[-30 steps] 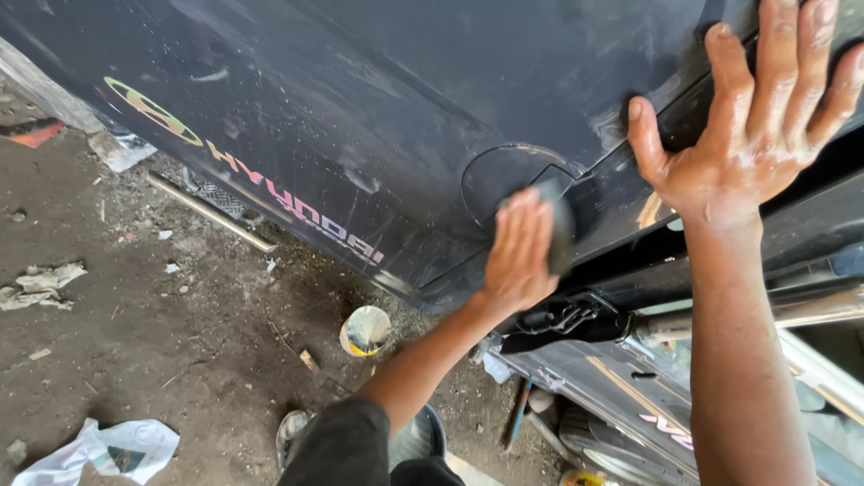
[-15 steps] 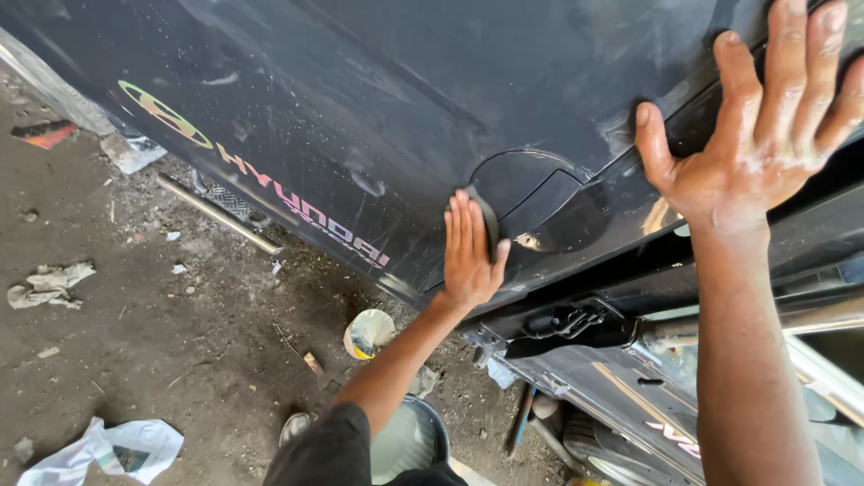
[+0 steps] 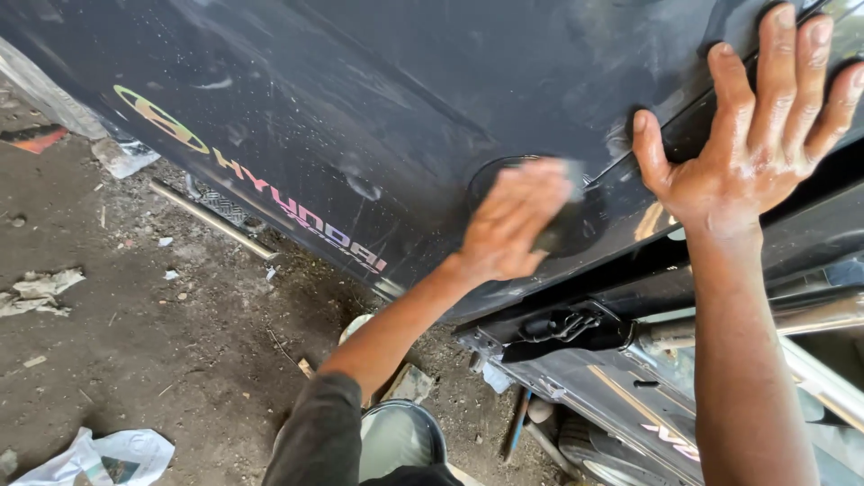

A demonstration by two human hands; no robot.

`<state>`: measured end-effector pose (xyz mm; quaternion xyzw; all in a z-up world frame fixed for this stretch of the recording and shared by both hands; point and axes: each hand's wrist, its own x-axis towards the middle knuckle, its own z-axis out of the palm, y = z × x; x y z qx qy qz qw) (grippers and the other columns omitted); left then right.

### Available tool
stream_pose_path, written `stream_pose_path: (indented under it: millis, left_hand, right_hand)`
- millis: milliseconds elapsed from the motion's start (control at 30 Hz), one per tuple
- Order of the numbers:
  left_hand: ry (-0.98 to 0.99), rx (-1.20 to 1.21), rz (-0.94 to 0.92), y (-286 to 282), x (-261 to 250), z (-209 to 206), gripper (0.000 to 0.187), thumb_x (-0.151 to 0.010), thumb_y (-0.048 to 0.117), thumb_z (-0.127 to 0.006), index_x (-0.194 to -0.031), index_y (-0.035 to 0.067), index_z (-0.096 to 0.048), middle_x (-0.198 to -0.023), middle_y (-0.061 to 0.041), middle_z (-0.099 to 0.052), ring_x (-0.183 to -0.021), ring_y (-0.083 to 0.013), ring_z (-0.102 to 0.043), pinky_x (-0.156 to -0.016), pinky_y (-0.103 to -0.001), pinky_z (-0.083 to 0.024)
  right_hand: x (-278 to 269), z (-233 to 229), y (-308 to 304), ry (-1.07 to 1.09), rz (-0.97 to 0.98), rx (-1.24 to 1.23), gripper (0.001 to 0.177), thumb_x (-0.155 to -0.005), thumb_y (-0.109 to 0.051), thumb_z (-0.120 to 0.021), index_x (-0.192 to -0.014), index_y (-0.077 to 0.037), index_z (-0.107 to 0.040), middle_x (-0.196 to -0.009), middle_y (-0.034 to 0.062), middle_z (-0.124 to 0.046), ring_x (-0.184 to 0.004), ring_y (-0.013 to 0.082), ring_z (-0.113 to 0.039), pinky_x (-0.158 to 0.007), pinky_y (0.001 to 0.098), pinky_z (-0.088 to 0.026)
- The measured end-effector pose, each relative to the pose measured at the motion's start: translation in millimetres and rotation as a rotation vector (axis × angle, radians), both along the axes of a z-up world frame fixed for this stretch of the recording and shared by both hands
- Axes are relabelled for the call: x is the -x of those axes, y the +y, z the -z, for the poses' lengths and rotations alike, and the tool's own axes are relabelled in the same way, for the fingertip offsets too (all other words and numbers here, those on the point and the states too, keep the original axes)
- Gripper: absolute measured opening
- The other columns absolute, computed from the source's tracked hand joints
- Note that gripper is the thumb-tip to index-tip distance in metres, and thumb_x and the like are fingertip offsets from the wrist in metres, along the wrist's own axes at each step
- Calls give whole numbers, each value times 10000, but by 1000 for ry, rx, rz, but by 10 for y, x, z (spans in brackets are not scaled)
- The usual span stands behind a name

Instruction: The person sands the side panel of a black Hyundai car using a sanding block. They work around the fuel cap and decals, repeatedly dipping the block into a bucket of water to keep the surface wet.

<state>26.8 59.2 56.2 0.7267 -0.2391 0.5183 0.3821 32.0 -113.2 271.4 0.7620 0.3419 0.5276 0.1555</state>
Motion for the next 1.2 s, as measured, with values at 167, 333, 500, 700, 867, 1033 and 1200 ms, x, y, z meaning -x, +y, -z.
stream_pose_path:
  millis: [167,333,500,700,867,1033,1200]
  left_hand:
    - [-62,-405,220,465,-146,-55,724,-1133,455,-132,-1579,-30,-434,-1662,-190,-415,-1570,-321,-384,-1337,-493,-293]
    - [-76,-124,-37,376,-144,248,648,-1057,407,-525,-1550,3,-415,-1638,-179,-339,-1576,-298,-296,-1327,-535,-208]
    - [-58,-337,70,466,-114,-1,582,-1095,387,-450,-1533,9,-513,-1608,-163,-475,-1521,-305,-402,-1302,-532,-221]
    - [13,-148,-41,296,-75,84,587,-1034,343,-483,-1537,41,-486,-1632,-131,-412,-1568,-265,-348,-1338,-512,-189]
    - [18,-210,32,368,-51,-59,602,-1061,342,-431,-1527,-35,-477,-1604,-207,-435,-1532,-348,-382,-1307,-513,-224]
    - [78,-232,-53,620,-16,666,508,-1146,352,-378,-1525,37,-504,-1596,-160,-469,-1526,-335,-432,-1306,-514,-287]
    - [789,494,442,868,357,1416,584,-1088,464,-435,-1408,2,-594,-1288,-179,-643,-1196,-290,-632,-1030,-470,-523]
  right_hand:
    - [-21,-1,18,21,21,-44,623,-999,-427,-565,-1389,30,-727,-1552,318,-574,-1454,517,-449,-1164,669,-186]
    - [-20,28,-14,14,-7,-27,611,-1001,-410,-575,-1390,33,-732,-1554,326,-587,-1458,513,-453,-1171,663,-179]
    - [-30,2,-36,4,8,-1,593,-1016,-425,-592,-1371,30,-727,-1559,315,-590,-1466,498,-455,-1180,648,-178]
    - [2,25,-8,33,23,-73,596,-990,-408,-600,-1395,15,-710,-1550,310,-590,-1462,498,-458,-1178,662,-184]
    - [-49,90,-63,20,25,-78,598,-982,-403,-615,-1405,11,-706,-1534,303,-600,-1463,492,-472,-1168,655,-212]
    - [176,184,186,115,90,-164,636,-1002,-427,-605,-1461,13,-621,-1579,293,-509,-1474,515,-386,-1157,725,-133]
    - [518,422,695,243,-2,-353,781,-1013,-471,-728,-1539,62,-507,-1625,334,-389,-1514,529,-300,-1202,704,-126]
